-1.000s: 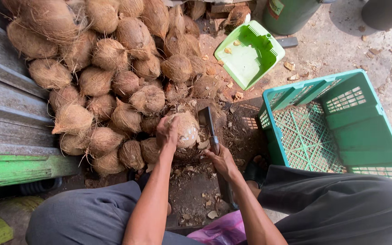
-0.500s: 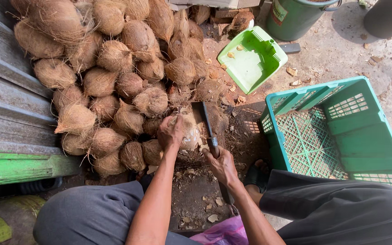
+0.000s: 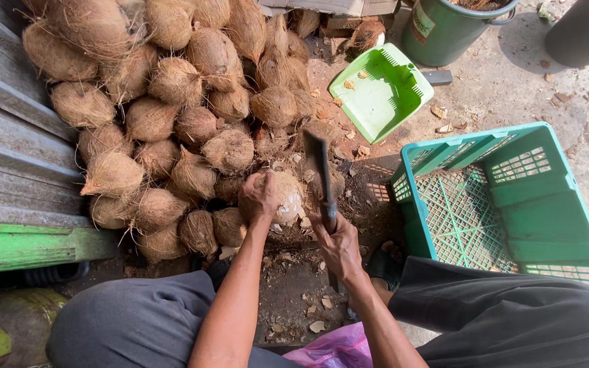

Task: The person sits on the ground beside a large pile of husked-in coconuts and uses a machete to chop and strip the fibrous husk off one coconut at a time, rotating the coconut between strikes, then sets the trimmed coconut aside and reaches for the next one.

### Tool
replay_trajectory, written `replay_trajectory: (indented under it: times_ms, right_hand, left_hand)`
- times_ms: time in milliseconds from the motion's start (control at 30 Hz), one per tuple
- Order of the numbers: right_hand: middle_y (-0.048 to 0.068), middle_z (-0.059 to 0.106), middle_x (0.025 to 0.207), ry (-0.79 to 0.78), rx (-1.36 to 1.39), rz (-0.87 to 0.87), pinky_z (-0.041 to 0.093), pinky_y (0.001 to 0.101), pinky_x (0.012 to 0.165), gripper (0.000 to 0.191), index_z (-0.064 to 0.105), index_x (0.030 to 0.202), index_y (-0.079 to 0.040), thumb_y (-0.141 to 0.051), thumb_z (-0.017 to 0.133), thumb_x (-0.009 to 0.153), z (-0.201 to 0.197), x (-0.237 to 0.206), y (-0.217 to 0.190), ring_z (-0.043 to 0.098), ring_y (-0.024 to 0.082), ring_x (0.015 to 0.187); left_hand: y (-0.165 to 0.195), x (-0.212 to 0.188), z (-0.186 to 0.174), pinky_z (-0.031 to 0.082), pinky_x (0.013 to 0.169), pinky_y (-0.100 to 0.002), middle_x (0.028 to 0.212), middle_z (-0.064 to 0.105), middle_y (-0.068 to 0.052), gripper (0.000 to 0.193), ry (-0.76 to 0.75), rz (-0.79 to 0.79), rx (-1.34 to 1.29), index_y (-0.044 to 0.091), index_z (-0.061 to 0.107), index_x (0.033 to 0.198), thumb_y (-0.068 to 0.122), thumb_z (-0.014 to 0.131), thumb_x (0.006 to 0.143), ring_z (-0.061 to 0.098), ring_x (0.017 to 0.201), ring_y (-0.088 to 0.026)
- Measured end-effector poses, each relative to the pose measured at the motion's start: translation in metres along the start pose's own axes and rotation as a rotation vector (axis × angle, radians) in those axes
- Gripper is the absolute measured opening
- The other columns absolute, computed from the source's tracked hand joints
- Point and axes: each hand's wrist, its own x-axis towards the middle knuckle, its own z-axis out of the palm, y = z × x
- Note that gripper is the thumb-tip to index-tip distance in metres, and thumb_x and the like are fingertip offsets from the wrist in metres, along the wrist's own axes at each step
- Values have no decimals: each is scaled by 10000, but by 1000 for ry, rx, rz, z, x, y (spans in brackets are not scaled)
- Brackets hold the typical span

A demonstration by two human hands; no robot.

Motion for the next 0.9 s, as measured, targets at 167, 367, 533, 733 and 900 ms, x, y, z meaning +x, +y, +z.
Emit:
replay_trajectory:
  times_ms: [167,367,533,733,900]
  right_hand:
    - [14,550,607,62,20,2,434,319,446,391,519,781,-102,-396,663,995,12,1,4,509,105,501]
    - [3,554,609,-12,116,76,494,310,417,362,498,767,-114,-352,657,990,13,2,5,545,87,482]
    - [10,546,576,36,140,103,373,371,416,319,531,761,-115,-321,626,984,17,4,12,471,124,467]
    - [-20,491,569,-28,-160,61,421,328,434,419,478,737,-95,-348,630,1034,23,4,22,487,102,483]
    - [23,464,587,140,-75,-101,378,340,458,360,507,767,-98,-291,636,1043,28,1,37,439,112,522]
  left_hand:
    - [-1,7,8,559,745,-446,1193,630,-126,694,-26,10,5,200,612,1311,731,455,892,666,1009,-274]
    - [-6,3,11,531,771,-453,1139,634,-115,694,30,57,40,191,638,1232,758,430,891,630,992,-264]
    - [-7,6,11,498,800,-458,1115,639,-111,723,57,91,37,168,645,1195,785,435,881,606,994,-257]
    - [-15,16,18,509,841,-443,1111,673,-103,729,52,67,-4,163,657,1152,800,438,874,639,998,-245]
    - [-30,24,37,486,806,-442,1114,650,-88,648,126,94,26,182,661,1131,757,492,883,604,1024,-252]
